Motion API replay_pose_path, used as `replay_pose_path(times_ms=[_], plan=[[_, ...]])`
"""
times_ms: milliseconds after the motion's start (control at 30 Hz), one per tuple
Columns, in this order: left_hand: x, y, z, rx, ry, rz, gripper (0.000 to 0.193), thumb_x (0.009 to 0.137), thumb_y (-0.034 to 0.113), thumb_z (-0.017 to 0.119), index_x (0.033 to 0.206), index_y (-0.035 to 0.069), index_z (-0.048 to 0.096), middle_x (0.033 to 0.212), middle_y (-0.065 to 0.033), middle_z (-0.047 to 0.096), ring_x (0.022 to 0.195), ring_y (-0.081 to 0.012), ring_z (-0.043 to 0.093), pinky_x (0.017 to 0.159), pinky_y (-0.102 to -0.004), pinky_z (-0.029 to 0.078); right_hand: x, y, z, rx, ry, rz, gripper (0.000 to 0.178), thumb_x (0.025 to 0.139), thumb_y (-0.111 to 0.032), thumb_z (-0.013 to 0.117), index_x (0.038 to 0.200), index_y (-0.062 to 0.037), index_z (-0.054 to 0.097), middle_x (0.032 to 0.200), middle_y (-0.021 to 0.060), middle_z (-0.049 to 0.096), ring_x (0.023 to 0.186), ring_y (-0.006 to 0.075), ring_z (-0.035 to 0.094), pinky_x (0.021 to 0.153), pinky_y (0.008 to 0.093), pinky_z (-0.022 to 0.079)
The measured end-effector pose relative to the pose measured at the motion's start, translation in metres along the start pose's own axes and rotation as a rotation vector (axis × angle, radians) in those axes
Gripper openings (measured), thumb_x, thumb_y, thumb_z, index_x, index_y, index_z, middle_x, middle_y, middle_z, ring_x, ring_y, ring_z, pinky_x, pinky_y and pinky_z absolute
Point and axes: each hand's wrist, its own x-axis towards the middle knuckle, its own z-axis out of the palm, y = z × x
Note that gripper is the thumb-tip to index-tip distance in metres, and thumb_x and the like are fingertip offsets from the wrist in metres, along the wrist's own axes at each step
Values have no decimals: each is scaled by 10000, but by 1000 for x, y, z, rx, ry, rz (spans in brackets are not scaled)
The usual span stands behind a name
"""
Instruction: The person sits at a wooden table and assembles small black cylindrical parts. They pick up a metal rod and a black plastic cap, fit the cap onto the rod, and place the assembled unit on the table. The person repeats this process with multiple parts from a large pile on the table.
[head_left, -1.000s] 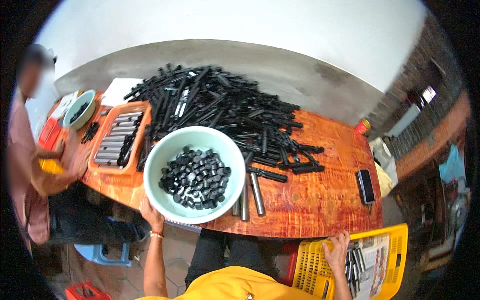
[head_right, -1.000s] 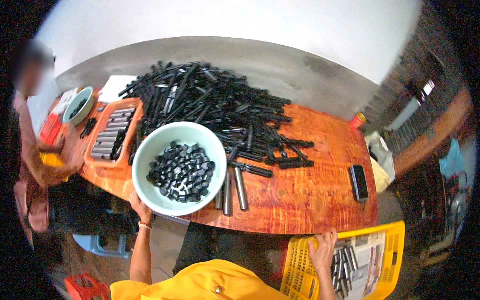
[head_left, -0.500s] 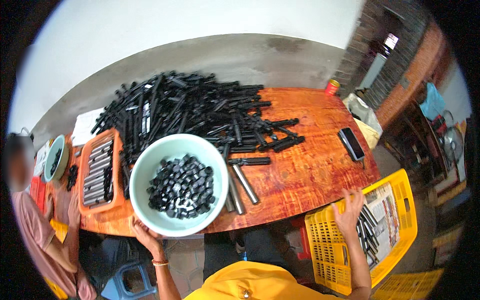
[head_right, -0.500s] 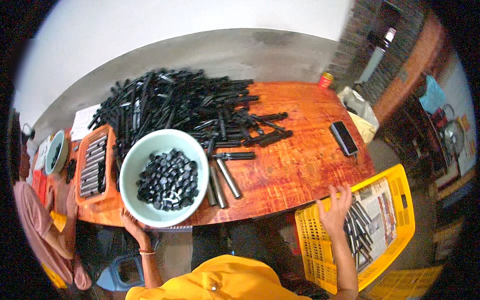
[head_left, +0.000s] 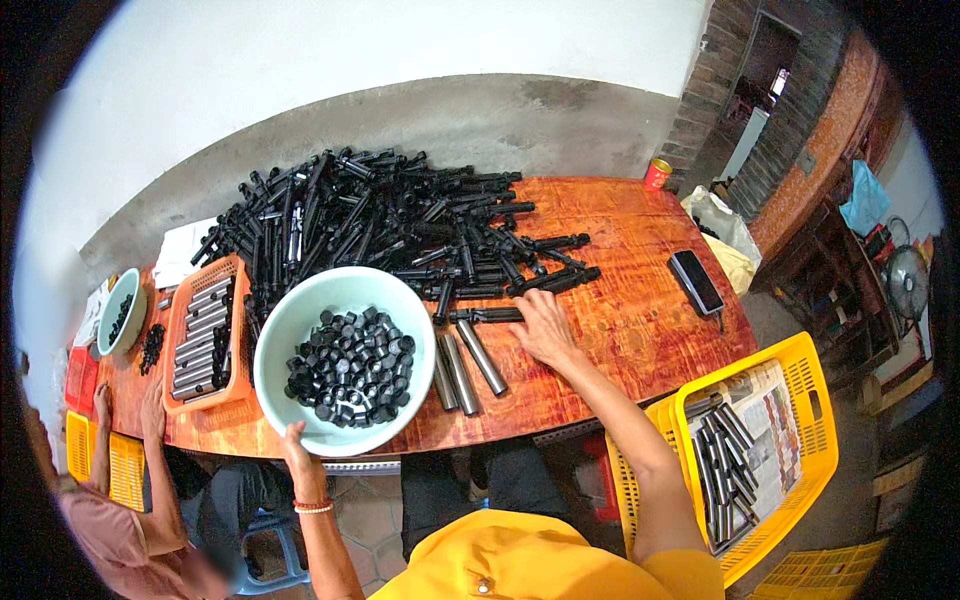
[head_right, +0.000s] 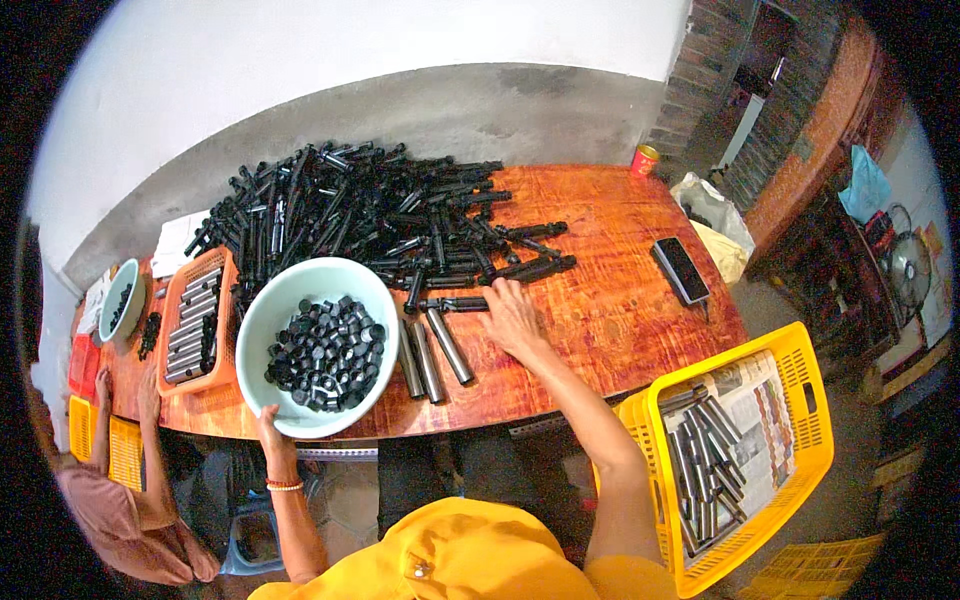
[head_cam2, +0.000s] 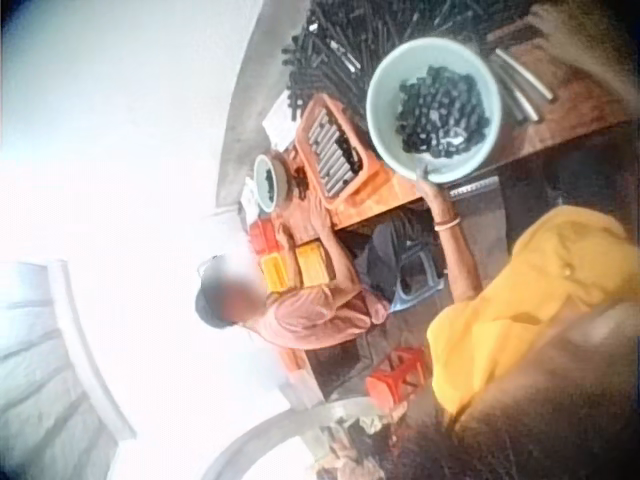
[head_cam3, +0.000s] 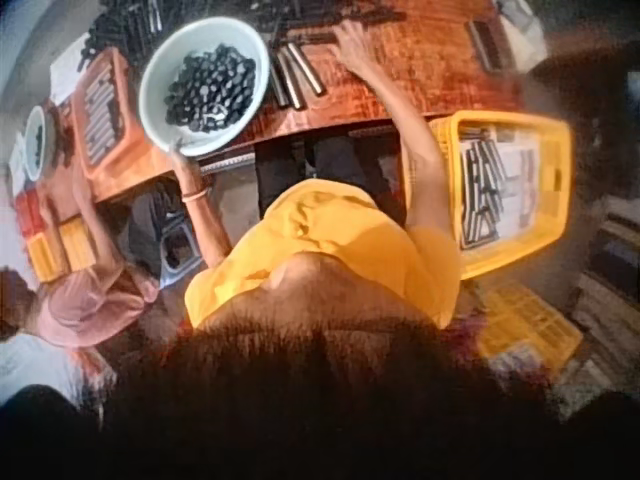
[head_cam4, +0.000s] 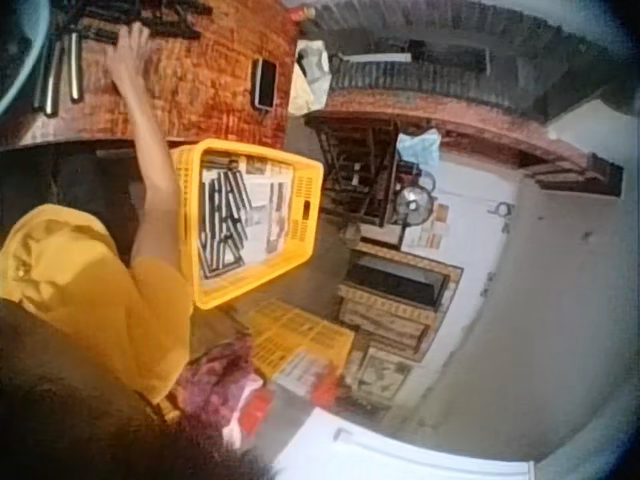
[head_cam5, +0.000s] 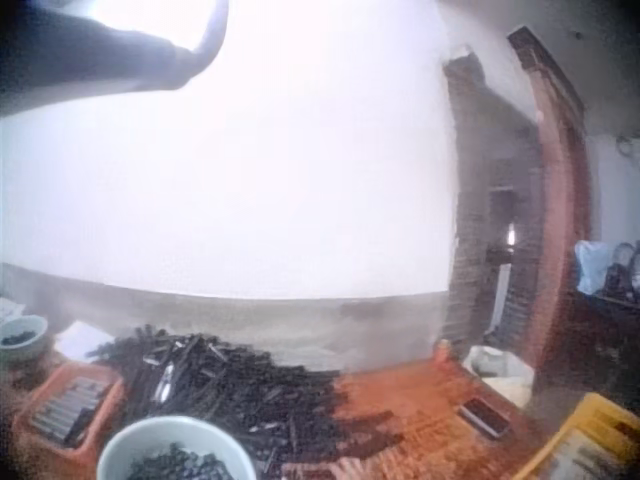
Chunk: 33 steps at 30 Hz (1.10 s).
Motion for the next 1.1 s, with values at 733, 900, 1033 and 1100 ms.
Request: replay_pose_path(times_ms=[733,900,1033,1100], plan=[[-128,-64,89,1066,-335,715,501,846,69,535,1310,-52,388,1254,-267,430,1170,-413,397,1009,-454,289,-87,-33,-11,1065,-53,494,325,766,-105,657,1037,18,527,937,110,601,767,200,598,724,337,491],[-116,-73,132,1161,-411,712,550,861,104,528,1362,-22,341,1326,-292,372,1216,-442,348,1037,-460,267,-66,-71,-14,440,24,393,515,669,-236,782,1049,-4,523,968,192,580,898,319,584,742,403,467],[-108,-87,146,1249,-404,753,566,851,110,533,1377,32,341,1341,-334,310,1234,-474,314,1051,-487,249,-69,-74,9,265,-3,382,514,664,-255,778,1053,-44,515,969,165,550,902,391,574,713,481,473],[-102,-91,152,1252,-415,781,555,859,117,528,1380,48,350,1352,-341,288,1243,-483,299,1056,-490,240,-66,-73,11,263,-54,449,448,641,-266,786,966,-26,592,894,163,573,854,351,578,708,443,457]])
